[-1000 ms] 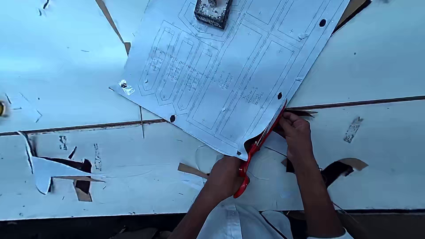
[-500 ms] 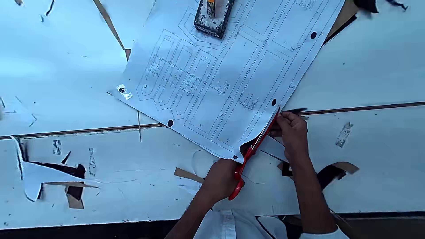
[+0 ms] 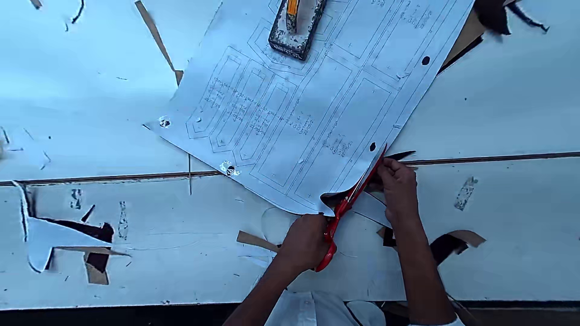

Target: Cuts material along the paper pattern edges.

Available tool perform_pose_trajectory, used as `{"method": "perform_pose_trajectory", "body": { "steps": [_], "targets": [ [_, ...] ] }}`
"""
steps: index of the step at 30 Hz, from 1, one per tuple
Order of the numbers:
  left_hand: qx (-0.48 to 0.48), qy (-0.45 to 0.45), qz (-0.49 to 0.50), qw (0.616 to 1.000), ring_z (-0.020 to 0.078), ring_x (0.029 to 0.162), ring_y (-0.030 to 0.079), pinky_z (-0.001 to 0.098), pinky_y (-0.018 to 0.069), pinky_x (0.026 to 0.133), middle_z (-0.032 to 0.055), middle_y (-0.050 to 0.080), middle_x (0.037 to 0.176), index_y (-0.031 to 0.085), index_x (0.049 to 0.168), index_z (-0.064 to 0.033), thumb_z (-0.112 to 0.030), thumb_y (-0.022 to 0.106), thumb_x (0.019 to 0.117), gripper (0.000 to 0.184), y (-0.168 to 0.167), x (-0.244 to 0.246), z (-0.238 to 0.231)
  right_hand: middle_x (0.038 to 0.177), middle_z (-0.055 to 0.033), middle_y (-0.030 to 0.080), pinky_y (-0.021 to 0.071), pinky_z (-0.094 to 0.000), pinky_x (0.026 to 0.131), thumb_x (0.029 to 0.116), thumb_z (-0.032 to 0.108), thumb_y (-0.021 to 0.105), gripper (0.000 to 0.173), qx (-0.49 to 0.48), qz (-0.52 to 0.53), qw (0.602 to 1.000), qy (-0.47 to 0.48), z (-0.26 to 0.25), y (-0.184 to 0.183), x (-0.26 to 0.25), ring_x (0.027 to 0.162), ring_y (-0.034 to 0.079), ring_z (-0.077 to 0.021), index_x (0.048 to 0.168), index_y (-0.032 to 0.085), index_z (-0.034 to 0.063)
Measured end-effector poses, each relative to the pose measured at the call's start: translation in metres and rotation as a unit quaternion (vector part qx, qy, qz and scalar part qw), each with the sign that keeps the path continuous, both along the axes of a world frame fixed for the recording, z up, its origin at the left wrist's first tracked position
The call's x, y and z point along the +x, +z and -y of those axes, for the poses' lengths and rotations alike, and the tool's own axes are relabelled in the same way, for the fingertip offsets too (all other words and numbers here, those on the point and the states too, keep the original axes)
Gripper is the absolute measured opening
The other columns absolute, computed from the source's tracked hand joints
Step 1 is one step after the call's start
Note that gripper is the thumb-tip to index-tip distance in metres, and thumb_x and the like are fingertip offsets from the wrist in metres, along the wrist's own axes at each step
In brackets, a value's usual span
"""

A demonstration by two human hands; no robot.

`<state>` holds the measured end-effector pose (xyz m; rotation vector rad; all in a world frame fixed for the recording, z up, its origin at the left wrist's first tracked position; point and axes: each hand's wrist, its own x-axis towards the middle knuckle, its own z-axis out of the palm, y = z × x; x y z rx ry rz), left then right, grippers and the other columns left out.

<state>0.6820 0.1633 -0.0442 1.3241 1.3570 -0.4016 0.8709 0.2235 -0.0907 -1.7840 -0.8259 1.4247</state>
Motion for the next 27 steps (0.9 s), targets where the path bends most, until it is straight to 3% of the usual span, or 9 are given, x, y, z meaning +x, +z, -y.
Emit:
{"method": "perform_pose_trajectory", "body": {
  "steps": [2, 6, 12, 15, 19, 23, 25, 27],
  "targets": [
    [0.001, 0.003, -0.001, 1.0, 0.0291, 0.084, 0.067, 0.0502, 0.0536, 0.077, 0.013, 0.068, 0.083, 0.069, 0.09, -0.0026, -0.016, 0.072, 0.0929, 0.014, -0.002, -0.001, 0.001, 0.084, -0.003, 0.07, 0.0581, -0.0239, 0.063, 0.1032, 0.007, 0.059, 0.011, -0.006, -0.001, 1.0, -0.014, -0.004, -0.002, 0.0, 0.068, 0.067, -0.006, 0.109, 0.065, 0.0004],
    [0.003, 0.01, 0.005, 1.0, 0.029, 0.085, 0.068, 0.0502, 0.0539, 0.079, 0.0127, 0.068, 0.085, 0.07, 0.092, -0.0029, -0.016, 0.071, 0.093, 0.013, -0.004, -0.001, 0.002, 0.086, -0.0007, 0.069, 0.0556, -0.0212, 0.059, 0.1044, 0.015, 0.059, 0.014, 0.011, 0.01, 1.0, 0.008, 0.003, -0.002, 0.002, 0.065, 0.065, -0.0041, 0.113, 0.065, 0.0056],
    [-0.006, 0.026, 0.033, 0.999, 0.0297, 0.085, 0.065, 0.051, 0.0526, 0.078, 0.014, 0.066, 0.087, 0.069, 0.092, -0.0013, -0.017, 0.072, 0.0926, 0.016, 0.0, 0.009, -0.012, 0.085, -0.0022, 0.068, 0.0566, -0.0241, 0.062, 0.1047, 0.008, 0.056, 0.013, 0.007, -0.007, 1.0, -0.002, 0.0, -0.001, 0.001, 0.068, 0.065, -0.0053, 0.113, 0.064, 0.002],
    [-0.005, 0.025, 0.033, 0.999, 0.0324, 0.092, 0.067, 0.0539, 0.053, 0.084, 0.0166, 0.069, 0.093, 0.07, 0.097, 0.0004, -0.017, 0.072, 0.0928, 0.018, -0.001, 0.011, -0.015, 0.087, -0.0041, 0.07, 0.0584, -0.0272, 0.062, 0.1052, 0.008, 0.055, 0.016, 0.008, -0.019, 1.0, 0.003, -0.001, -0.003, 0.004, 0.068, 0.067, -0.0081, 0.116, 0.063, 0.0007],
    [-0.01, 0.015, 0.017, 1.0, 0.0327, 0.094, 0.067, 0.0535, 0.0528, 0.086, 0.0169, 0.069, 0.096, 0.07, 0.1, 0.0001, -0.017, 0.072, 0.0921, 0.019, -0.003, 0.01, -0.017, 0.091, -0.0035, 0.07, 0.0581, -0.026, 0.062, 0.1063, 0.015, 0.056, 0.018, 0.011, -0.01, 1.0, 0.021, 0.006, 0.001, 0.004, 0.069, 0.067, -0.008, 0.12, 0.063, 0.006],
    [-0.01, 0.016, 0.024, 1.0, 0.0319, 0.092, 0.066, 0.0521, 0.0524, 0.084, 0.0163, 0.068, 0.093, 0.069, 0.097, 0.0006, -0.018, 0.072, 0.0913, 0.02, -0.004, 0.007, -0.016, 0.081, -0.0028, 0.069, 0.055, -0.025, 0.053, 0.1067, 0.02, 0.056, 0.016, 0.005, 0.005, 1.0, 0.017, 0.003, -0.001, 0.005, 0.06, 0.064, -0.0091, 0.114, 0.065, 0.0078],
    [-0.009, 0.012, 0.026, 1.0, 0.0321, 0.094, 0.067, 0.0523, 0.0526, 0.086, 0.0168, 0.069, 0.096, 0.07, 0.098, 0.001, -0.019, 0.072, 0.0919, 0.021, -0.004, 0.006, -0.018, 0.081, -0.0039, 0.069, 0.0562, -0.0262, 0.054, 0.1079, 0.021, 0.054, 0.021, 0.008, 0.014, 1.0, 0.012, -0.007, -0.003, 0.007, 0.06, 0.065, -0.0099, 0.118, 0.064, 0.0054],
    [-0.009, 0.008, 0.028, 1.0, 0.0325, 0.095, 0.066, 0.0525, 0.0521, 0.087, 0.0175, 0.069, 0.097, 0.069, 0.098, 0.0017, -0.019, 0.071, 0.0923, 0.021, -0.004, 0.007, -0.017, 0.082, -0.0044, 0.07, 0.0552, -0.0246, 0.055, 0.1068, 0.014, 0.055, 0.018, 0.02, 0.029, 0.999, 0.0, -0.02, -0.005, 0.007, 0.06, 0.065, -0.0077, 0.114, 0.064, 0.0005]
  ]
}}
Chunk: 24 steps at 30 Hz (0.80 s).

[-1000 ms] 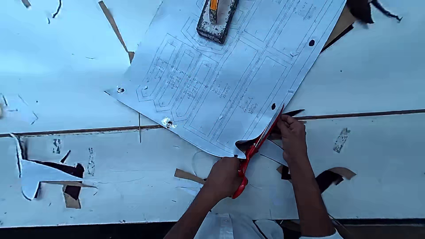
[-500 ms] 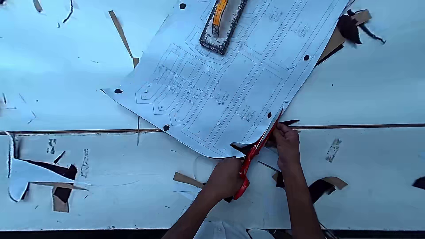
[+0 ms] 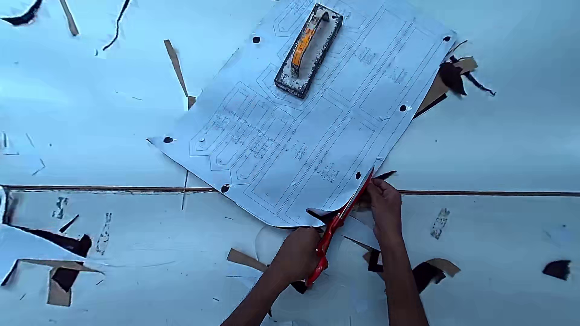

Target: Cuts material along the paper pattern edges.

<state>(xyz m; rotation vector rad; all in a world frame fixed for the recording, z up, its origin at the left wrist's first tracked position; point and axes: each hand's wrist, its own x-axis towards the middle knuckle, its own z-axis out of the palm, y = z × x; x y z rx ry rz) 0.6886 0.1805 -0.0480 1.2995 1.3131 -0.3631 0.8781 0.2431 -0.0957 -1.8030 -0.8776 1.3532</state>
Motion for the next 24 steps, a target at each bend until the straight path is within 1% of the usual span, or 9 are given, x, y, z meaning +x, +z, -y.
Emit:
{"method": "perform_pose_trajectory", "body": {
  "steps": [3, 5, 9, 11, 14, 15, 17, 20, 24],
  "targets": [
    [0.004, -0.005, -0.007, 1.0, 0.0326, 0.093, 0.066, 0.0521, 0.0517, 0.085, 0.0172, 0.068, 0.094, 0.069, 0.095, 0.0016, -0.019, 0.072, 0.0916, 0.021, 0.001, 0.0, -0.001, 0.08, -0.0054, 0.071, 0.0548, -0.025, 0.053, 0.1047, 0.01, 0.058, 0.014, 0.012, 0.02, 1.0, -0.005, -0.006, -0.002, -0.001, 0.058, 0.064, -0.0081, 0.109, 0.065, -0.0007],
    [0.005, -0.006, -0.008, 1.0, 0.0325, 0.092, 0.066, 0.0519, 0.0518, 0.085, 0.0168, 0.068, 0.093, 0.068, 0.094, 0.0015, -0.018, 0.072, 0.0918, 0.02, 0.001, 0.001, -0.002, 0.08, -0.0058, 0.071, 0.0543, -0.0257, 0.053, 0.1042, 0.01, 0.059, 0.014, 0.007, 0.022, 1.0, -0.006, -0.007, -0.003, -0.001, 0.058, 0.064, -0.0086, 0.109, 0.065, -0.001],
    [0.002, 0.004, 0.0, 1.0, 0.0318, 0.093, 0.067, 0.0527, 0.0525, 0.087, 0.0166, 0.07, 0.096, 0.069, 0.096, 0.0013, -0.018, 0.074, 0.0905, 0.02, -0.003, 0.0, 0.001, 0.081, -0.0062, 0.07, 0.0544, -0.0259, 0.054, 0.104, 0.011, 0.06, 0.014, 0.005, 0.027, 1.0, -0.006, -0.006, -0.003, -0.001, 0.059, 0.064, -0.0087, 0.109, 0.066, -0.0015],
    [0.0, -0.003, -0.004, 1.0, 0.0333, 0.093, 0.066, 0.0536, 0.0518, 0.086, 0.018, 0.068, 0.096, 0.068, 0.096, 0.0023, -0.019, 0.072, 0.0917, 0.022, 0.001, 0.001, -0.001, 0.081, -0.0061, 0.07, 0.055, -0.0262, 0.054, 0.1039, 0.011, 0.06, 0.014, 0.007, 0.025, 1.0, -0.005, -0.005, -0.003, 0.0, 0.06, 0.065, -0.0092, 0.109, 0.066, -0.0008],
    [0.007, -0.004, -0.003, 1.0, 0.037, 0.094, 0.064, 0.0572, 0.0505, 0.086, 0.0212, 0.066, 0.095, 0.066, 0.096, 0.0051, -0.019, 0.071, 0.093, 0.025, 0.008, 0.007, -0.01, 0.083, -0.0048, 0.07, 0.0536, -0.0251, 0.054, 0.1053, 0.017, 0.059, 0.017, 0.019, 0.033, 0.999, 0.02, 0.003, -0.002, 0.003, 0.06, 0.064, -0.0083, 0.114, 0.065, 0.0033],
    [0.008, -0.006, -0.004, 1.0, 0.038, 0.096, 0.065, 0.0584, 0.0506, 0.087, 0.0221, 0.067, 0.097, 0.066, 0.098, 0.0055, -0.02, 0.071, 0.0934, 0.026, 0.009, 0.01, -0.014, 0.083, -0.0047, 0.069, 0.0525, -0.0246, 0.053, 0.1054, 0.017, 0.059, 0.018, 0.021, 0.033, 0.999, 0.023, 0.004, -0.002, 0.003, 0.06, 0.063, -0.0078, 0.115, 0.064, 0.0029],
    [0.011, -0.004, -0.002, 1.0, 0.0389, 0.096, 0.065, 0.0596, 0.0504, 0.087, 0.0227, 0.067, 0.097, 0.067, 0.099, 0.006, -0.019, 0.072, 0.0925, 0.026, 0.009, 0.012, -0.017, 0.082, -0.004, 0.069, 0.0516, -0.0239, 0.053, 0.1056, 0.017, 0.058, 0.018, 0.03, 0.027, 0.999, 0.021, 0.004, -0.001, 0.004, 0.059, 0.061, -0.0065, 0.115, 0.065, 0.0023],
    [0.018, -0.005, -0.011, 1.0, 0.0378, 0.096, 0.065, 0.0576, 0.0506, 0.087, 0.0218, 0.066, 0.096, 0.066, 0.098, 0.0053, -0.018, 0.071, 0.0922, 0.025, 0.008, 0.013, -0.017, 0.081, -0.0039, 0.069, 0.0521, -0.0241, 0.053, 0.1055, 0.017, 0.059, 0.017, 0.029, 0.022, 0.999, 0.016, 0.004, -0.001, 0.005, 0.059, 0.061, -0.0071, 0.113, 0.065, 0.0029],
    [0.013, -0.003, -0.018, 1.0, 0.0374, 0.098, 0.065, 0.0569, 0.0512, 0.089, 0.0216, 0.068, 0.099, 0.067, 0.101, 0.0047, -0.016, 0.071, 0.0931, 0.023, 0.005, 0.013, -0.017, 0.081, -0.0052, 0.07, 0.0537, -0.0245, 0.053, 0.1053, 0.016, 0.059, 0.017, 0.03, 0.031, 0.999, 0.025, 0.004, -0.001, 0.005, 0.058, 0.063, -0.0082, 0.114, 0.065, 0.0021]
  ]
}}
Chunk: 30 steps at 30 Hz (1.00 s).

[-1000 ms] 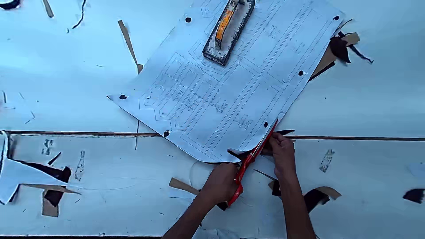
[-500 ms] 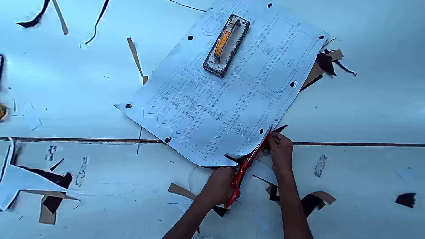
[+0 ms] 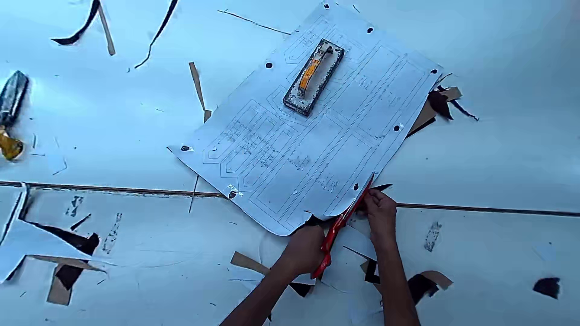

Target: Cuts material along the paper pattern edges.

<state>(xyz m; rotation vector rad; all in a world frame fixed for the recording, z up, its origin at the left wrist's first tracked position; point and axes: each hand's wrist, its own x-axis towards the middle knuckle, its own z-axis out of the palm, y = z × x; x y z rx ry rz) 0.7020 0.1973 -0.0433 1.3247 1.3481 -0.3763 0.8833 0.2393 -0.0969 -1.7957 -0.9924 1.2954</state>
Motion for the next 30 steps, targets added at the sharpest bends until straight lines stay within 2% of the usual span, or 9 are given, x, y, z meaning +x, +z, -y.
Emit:
{"method": "perform_pose_trajectory", "body": {
  "steps": [6, 18, 20, 22, 24, 26, 28, 30],
  "targets": [
    [0.007, -0.007, 0.014, 1.0, 0.0387, 0.096, 0.065, 0.0594, 0.0508, 0.086, 0.0223, 0.067, 0.098, 0.066, 0.1, 0.0053, -0.019, 0.072, 0.0929, 0.026, 0.005, 0.004, -0.013, 0.083, -0.0068, 0.07, 0.0539, -0.0253, 0.055, 0.1045, 0.011, 0.059, 0.016, -0.015, -0.011, 1.0, -0.007, -0.002, 0.0, 0.0, 0.061, 0.064, -0.0086, 0.113, 0.065, -0.0002],
    [0.008, -0.001, 0.013, 1.0, 0.034, 0.09, 0.066, 0.0543, 0.053, 0.083, 0.0189, 0.068, 0.095, 0.067, 0.101, 0.0031, -0.016, 0.073, 0.0922, 0.022, -0.006, 0.008, -0.024, 0.08, -0.0062, 0.07, 0.0536, -0.0244, 0.053, 0.1043, 0.011, 0.059, 0.014, -0.032, -0.029, 0.999, -0.007, -0.005, 0.001, 0.004, 0.059, 0.063, -0.0088, 0.11, 0.066, 0.0007],
    [0.008, 0.003, 0.018, 1.0, 0.0333, 0.088, 0.066, 0.0537, 0.0528, 0.081, 0.0182, 0.067, 0.093, 0.067, 0.1, 0.0029, -0.017, 0.074, 0.0914, 0.023, -0.007, 0.006, -0.024, 0.079, -0.0067, 0.07, 0.0545, -0.0253, 0.053, 0.1071, 0.018, 0.056, 0.02, -0.029, -0.017, 0.999, 0.01, -0.009, 0.002, 0.007, 0.057, 0.063, -0.0095, 0.112, 0.066, 0.0004],
    [0.002, 0.005, 0.023, 1.0, 0.0332, 0.089, 0.066, 0.0544, 0.0533, 0.082, 0.0184, 0.068, 0.094, 0.067, 0.101, 0.0036, -0.018, 0.075, 0.0913, 0.024, -0.006, 0.005, -0.025, 0.083, -0.0079, 0.069, 0.0551, -0.0282, 0.054, 0.11, 0.026, 0.05, 0.03, -0.03, 0.007, 0.999, 0.02, -0.021, 0.005, 0.012, 0.059, 0.064, -0.0112, 0.12, 0.062, 0.0008],
    [-0.005, -0.001, 0.022, 1.0, 0.0334, 0.09, 0.066, 0.0548, 0.053, 0.084, 0.0186, 0.068, 0.095, 0.067, 0.102, 0.0035, -0.018, 0.075, 0.0908, 0.026, -0.006, 0.006, -0.026, 0.089, -0.0105, 0.069, 0.0552, -0.0315, 0.055, 0.1104, 0.025, 0.049, 0.033, -0.034, 0.026, 0.999, 0.011, -0.042, 0.005, 0.017, 0.062, 0.064, -0.0137, 0.127, 0.06, -0.001],
    [-0.005, -0.014, 0.015, 1.0, 0.0329, 0.09, 0.066, 0.0537, 0.0533, 0.083, 0.0182, 0.068, 0.096, 0.066, 0.101, 0.0029, -0.021, 0.074, 0.0918, 0.027, -0.004, 0.008, -0.027, 0.087, -0.0108, 0.068, 0.0526, -0.0312, 0.055, 0.1094, 0.022, 0.051, 0.029, -0.033, 0.041, 0.999, 0.004, -0.058, 0.003, 0.02, 0.06, 0.06, -0.0128, 0.122, 0.062, -0.0027],
    [-0.004, -0.028, 0.008, 1.0, 0.0341, 0.09, 0.066, 0.0545, 0.0523, 0.082, 0.0188, 0.067, 0.094, 0.066, 0.098, 0.003, -0.023, 0.072, 0.0936, 0.027, -0.002, 0.009, -0.03, 0.078, -0.0092, 0.066, 0.0474, -0.0286, 0.049, 0.1078, 0.018, 0.054, 0.025, -0.025, 0.056, 0.998, -0.003, -0.064, 0.0, 0.019, 0.053, 0.055, -0.0111, 0.116, 0.064, -0.0039],
    [-0.002, -0.032, 0.007, 0.999, 0.036, 0.093, 0.065, 0.0568, 0.051, 0.084, 0.02, 0.067, 0.095, 0.066, 0.098, 0.0035, -0.023, 0.071, 0.0942, 0.028, 0.001, 0.011, -0.036, 0.075, -0.0081, 0.065, 0.0448, -0.028, 0.047, 0.1069, 0.016, 0.055, 0.023, -0.03, 0.05, 0.998, -0.008, -0.065, -0.001, 0.019, 0.051, 0.052, -0.0106, 0.114, 0.065, -0.0037]
  ]
}}
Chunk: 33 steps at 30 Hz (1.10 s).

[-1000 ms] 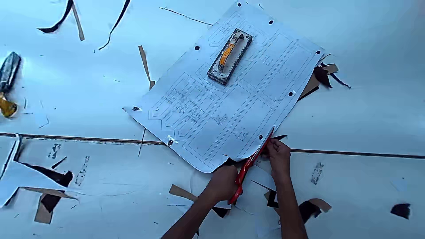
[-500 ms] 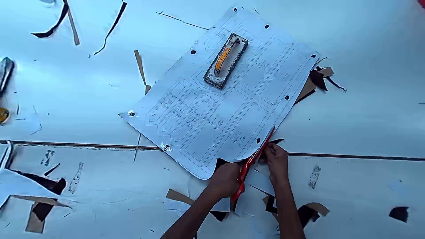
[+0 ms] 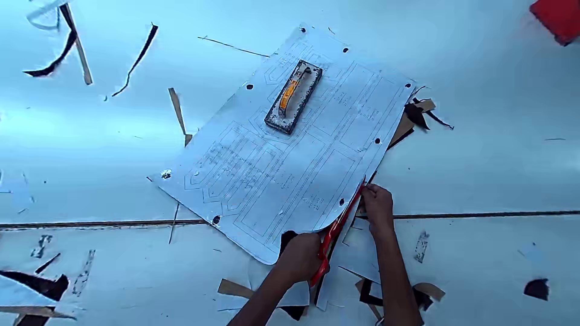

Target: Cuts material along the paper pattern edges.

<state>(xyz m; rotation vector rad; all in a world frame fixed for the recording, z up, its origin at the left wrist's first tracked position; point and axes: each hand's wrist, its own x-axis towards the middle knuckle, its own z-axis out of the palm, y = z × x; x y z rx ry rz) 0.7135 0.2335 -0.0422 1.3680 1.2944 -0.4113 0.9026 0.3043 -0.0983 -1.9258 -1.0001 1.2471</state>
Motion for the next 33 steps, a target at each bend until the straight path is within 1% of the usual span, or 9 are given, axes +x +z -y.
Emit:
{"method": "perform_pose_trajectory", "body": {
  "steps": [8, 13, 17, 20, 23, 26, 30, 31, 33],
  "targets": [
    [0.007, 0.018, 0.0, 1.0, 0.0357, 0.096, 0.064, 0.0558, 0.0511, 0.087, 0.0201, 0.066, 0.099, 0.066, 0.1, 0.0038, -0.019, 0.073, 0.0909, 0.026, -0.002, 0.007, -0.013, 0.071, -0.0033, 0.065, 0.0408, -0.02, 0.042, 0.1045, 0.011, 0.059, 0.014, 0.001, -0.074, 0.996, -0.039, -0.001, 0.002, 0.0, 0.047, 0.05, -0.0045, 0.107, 0.064, -0.001],
    [0.003, 0.023, 0.004, 1.0, 0.0333, 0.093, 0.065, 0.054, 0.0524, 0.084, 0.0182, 0.067, 0.097, 0.066, 0.1, 0.0026, -0.019, 0.075, 0.0895, 0.025, -0.008, 0.005, -0.012, 0.066, -0.003, 0.063, 0.0416, -0.0208, 0.041, 0.1049, 0.013, 0.059, 0.015, -0.004, -0.068, 0.997, -0.033, -0.002, 0.002, 0.001, 0.045, 0.05, -0.0054, 0.106, 0.064, -0.0013],
    [0.011, 0.022, 0.015, 1.0, 0.0342, 0.095, 0.065, 0.056, 0.0512, 0.087, 0.019, 0.067, 0.099, 0.067, 0.106, 0.002, -0.021, 0.072, 0.094, 0.026, 0.005, 0.014, -0.027, 0.066, -0.0035, 0.061, 0.0404, -0.0224, 0.042, 0.1051, 0.011, 0.058, 0.014, -0.005, -0.077, 0.996, -0.037, -0.001, 0.002, 0.003, 0.045, 0.047, -0.0061, 0.105, 0.065, -0.0012],
    [0.018, 0.017, 0.013, 1.0, 0.0346, 0.096, 0.065, 0.0561, 0.0511, 0.086, 0.0192, 0.067, 0.099, 0.067, 0.105, 0.0021, -0.021, 0.071, 0.0944, 0.026, 0.007, 0.021, -0.036, 0.064, -0.0016, 0.06, 0.0395, -0.0214, 0.041, 0.1063, 0.017, 0.057, 0.016, 0.008, -0.08, 0.997, -0.013, 0.006, 0.001, 0.006, 0.044, 0.046, -0.0052, 0.108, 0.066, 0.004],
    [0.024, 0.02, 0.011, 0.999, 0.0364, 0.098, 0.066, 0.0579, 0.0511, 0.088, 0.0205, 0.067, 0.1, 0.067, 0.105, 0.0034, -0.02, 0.073, 0.0919, 0.027, 0.003, 0.021, -0.036, 0.068, -0.0031, 0.063, 0.0425, -0.0227, 0.043, 0.1064, 0.017, 0.056, 0.017, 0.007, -0.078, 0.997, 0.001, 0.006, 0.001, 0.008, 0.047, 0.051, -0.0066, 0.11, 0.066, 0.0027],
    [0.021, 0.028, 0.006, 0.999, 0.0353, 0.097, 0.066, 0.0562, 0.0517, 0.088, 0.0196, 0.068, 0.101, 0.067, 0.105, 0.003, -0.018, 0.074, 0.0908, 0.026, -0.004, 0.02, -0.035, 0.062, -0.002, 0.059, 0.0428, -0.0212, 0.043, 0.106, 0.015, 0.057, 0.016, 0.004, -0.079, 0.997, -0.001, 0.005, 0.001, 0.007, 0.046, 0.051, -0.006, 0.105, 0.065, 0.0011],
    [0.014, 0.027, 0.008, 1.0, 0.0327, 0.09, 0.066, 0.0534, 0.0529, 0.083, 0.018, 0.067, 0.096, 0.066, 0.101, 0.0024, -0.019, 0.074, 0.0909, 0.025, -0.007, 0.019, -0.036, 0.062, -0.0022, 0.059, 0.0435, -0.021, 0.043, 0.1077, 0.018, 0.054, 0.02, 0.0, -0.075, 0.997, -0.004, 0.003, 0.002, 0.009, 0.045, 0.051, -0.0066, 0.103, 0.064, 0.0017],
    [0.012, 0.024, 0.007, 1.0, 0.0327, 0.089, 0.066, 0.0535, 0.0525, 0.082, 0.018, 0.066, 0.095, 0.066, 0.1, 0.0024, -0.019, 0.074, 0.0911, 0.024, -0.006, 0.019, -0.036, 0.062, -0.0016, 0.058, 0.0435, -0.0212, 0.042, 0.109, 0.021, 0.051, 0.023, 0.007, -0.069, 0.998, 0.0, -0.001, 0.002, 0.01, 0.044, 0.05, -0.0068, 0.104, 0.064, 0.0019],
    [0.01, 0.022, 0.005, 1.0, 0.0323, 0.088, 0.066, 0.0534, 0.0529, 0.081, 0.0173, 0.067, 0.094, 0.066, 0.098, 0.0019, -0.021, 0.074, 0.0913, 0.025, -0.006, 0.019, -0.037, 0.064, -0.0005, 0.058, 0.0409, -0.0207, 0.041, 0.1108, 0.026, 0.047, 0.029, 0.011, -0.054, 0.998, -0.002, -0.013, 0.004, 0.013, 0.043, 0.047, -0.0056, 0.113, 0.063, 0.0015]
  ]
}}
